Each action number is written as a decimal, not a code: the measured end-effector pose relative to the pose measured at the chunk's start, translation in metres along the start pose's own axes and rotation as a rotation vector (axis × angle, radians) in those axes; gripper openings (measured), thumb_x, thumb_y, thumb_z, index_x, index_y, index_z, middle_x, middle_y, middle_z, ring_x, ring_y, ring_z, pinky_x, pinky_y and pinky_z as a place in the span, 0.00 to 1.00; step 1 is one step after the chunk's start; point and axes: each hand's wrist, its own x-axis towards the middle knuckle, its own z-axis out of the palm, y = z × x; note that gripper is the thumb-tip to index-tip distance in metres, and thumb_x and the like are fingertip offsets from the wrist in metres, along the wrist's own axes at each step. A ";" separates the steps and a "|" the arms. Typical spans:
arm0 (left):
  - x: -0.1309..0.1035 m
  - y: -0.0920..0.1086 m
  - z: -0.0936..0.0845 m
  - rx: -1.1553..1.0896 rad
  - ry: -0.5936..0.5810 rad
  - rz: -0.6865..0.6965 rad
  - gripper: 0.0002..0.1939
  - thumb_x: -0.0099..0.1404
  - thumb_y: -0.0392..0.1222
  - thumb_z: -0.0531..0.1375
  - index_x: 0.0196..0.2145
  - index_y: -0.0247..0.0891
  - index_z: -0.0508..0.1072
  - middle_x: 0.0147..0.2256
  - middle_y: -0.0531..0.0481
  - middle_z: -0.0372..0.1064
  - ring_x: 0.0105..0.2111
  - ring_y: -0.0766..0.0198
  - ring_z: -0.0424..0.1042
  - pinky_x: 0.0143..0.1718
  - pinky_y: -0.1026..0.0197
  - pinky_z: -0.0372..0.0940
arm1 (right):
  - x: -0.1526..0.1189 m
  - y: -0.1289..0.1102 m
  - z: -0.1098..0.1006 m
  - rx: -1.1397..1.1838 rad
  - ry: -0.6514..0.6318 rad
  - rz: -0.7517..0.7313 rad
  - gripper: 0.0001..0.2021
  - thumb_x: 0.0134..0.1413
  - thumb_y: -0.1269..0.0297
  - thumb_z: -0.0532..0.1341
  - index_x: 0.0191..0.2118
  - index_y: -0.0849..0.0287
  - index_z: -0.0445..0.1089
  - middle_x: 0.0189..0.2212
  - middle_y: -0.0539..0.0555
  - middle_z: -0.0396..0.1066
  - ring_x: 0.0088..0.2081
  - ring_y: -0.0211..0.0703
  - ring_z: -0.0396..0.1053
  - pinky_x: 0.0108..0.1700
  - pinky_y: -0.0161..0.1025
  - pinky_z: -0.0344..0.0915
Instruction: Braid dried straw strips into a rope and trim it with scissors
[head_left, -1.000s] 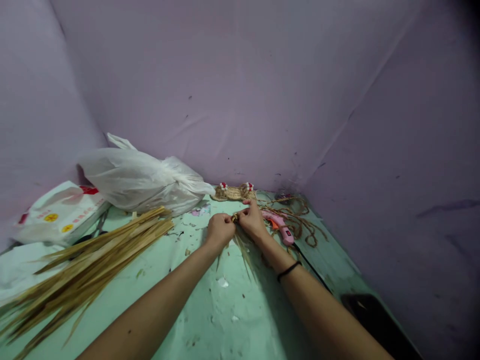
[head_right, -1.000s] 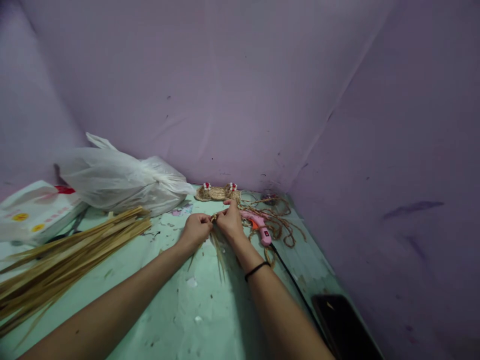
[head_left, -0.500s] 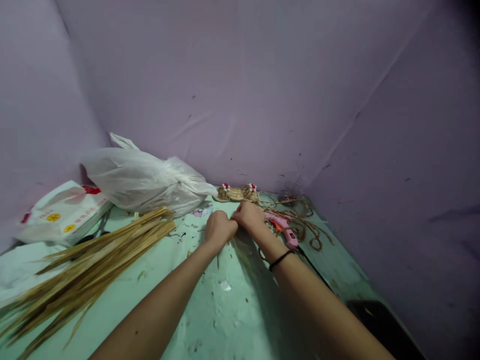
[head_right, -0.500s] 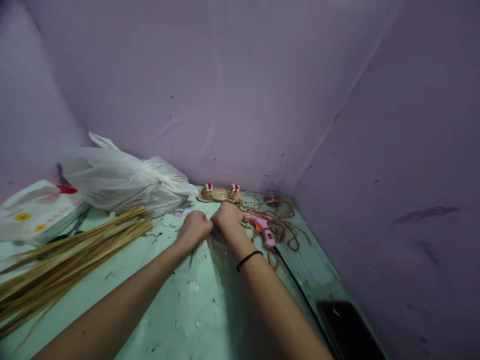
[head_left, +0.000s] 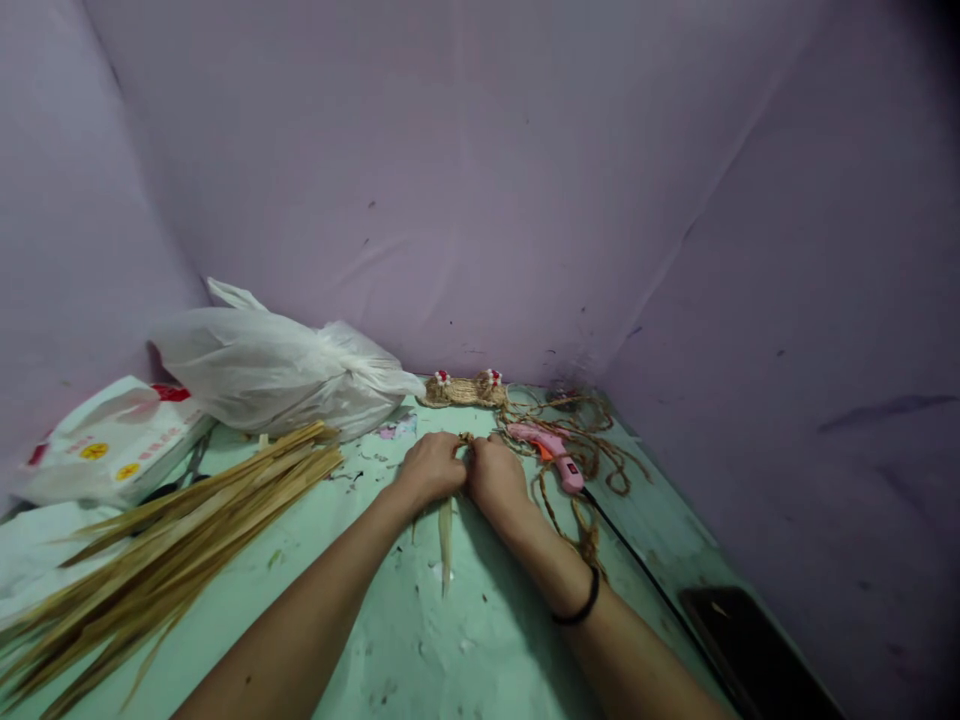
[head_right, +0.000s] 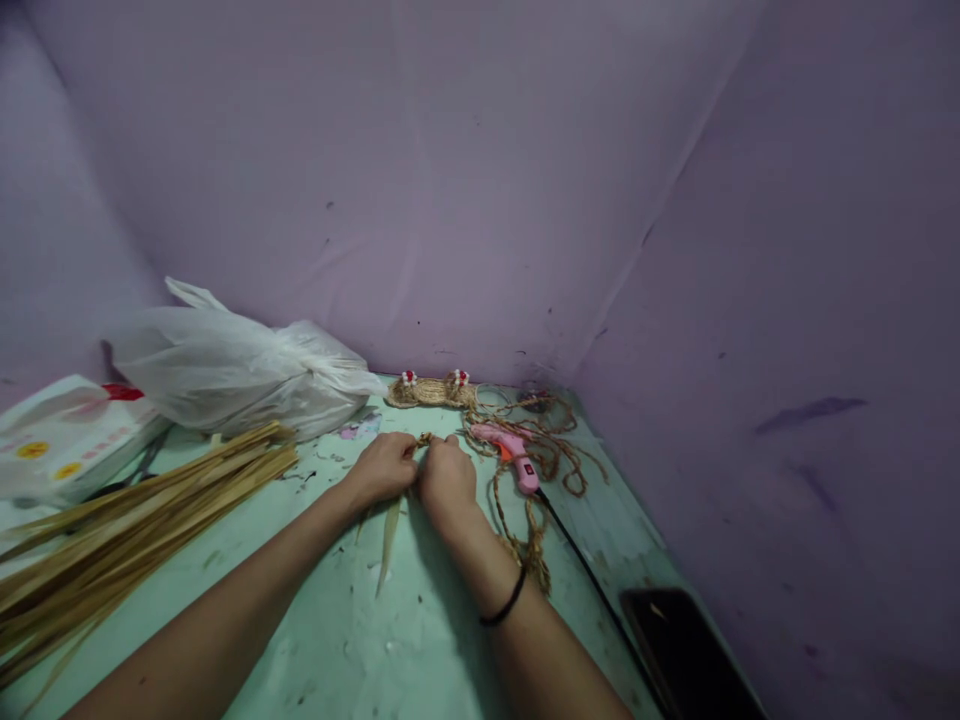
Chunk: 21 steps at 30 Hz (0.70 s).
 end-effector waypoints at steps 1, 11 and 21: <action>0.000 0.000 0.000 -0.004 0.001 0.003 0.09 0.46 0.33 0.51 0.23 0.36 0.70 0.24 0.46 0.68 0.26 0.61 0.65 0.22 0.63 0.45 | -0.001 0.001 0.001 0.022 0.004 0.008 0.11 0.49 0.73 0.52 0.36 0.65 0.70 0.33 0.61 0.68 0.32 0.43 0.67 0.31 0.36 0.55; 0.008 -0.010 0.007 -0.064 0.011 0.021 0.05 0.45 0.33 0.50 0.18 0.36 0.65 0.18 0.52 0.59 0.21 0.66 0.57 0.22 0.64 0.44 | -0.012 0.006 0.008 0.165 0.072 -0.037 0.10 0.47 0.74 0.52 0.29 0.65 0.71 0.29 0.60 0.70 0.30 0.41 0.65 0.32 0.34 0.53; 0.008 -0.009 0.007 -0.050 0.013 0.006 0.05 0.46 0.33 0.50 0.18 0.36 0.64 0.19 0.53 0.59 0.23 0.67 0.56 0.23 0.65 0.46 | -0.027 0.011 0.009 0.228 0.079 -0.089 0.10 0.45 0.75 0.52 0.27 0.64 0.70 0.27 0.57 0.70 0.30 0.39 0.65 0.32 0.33 0.53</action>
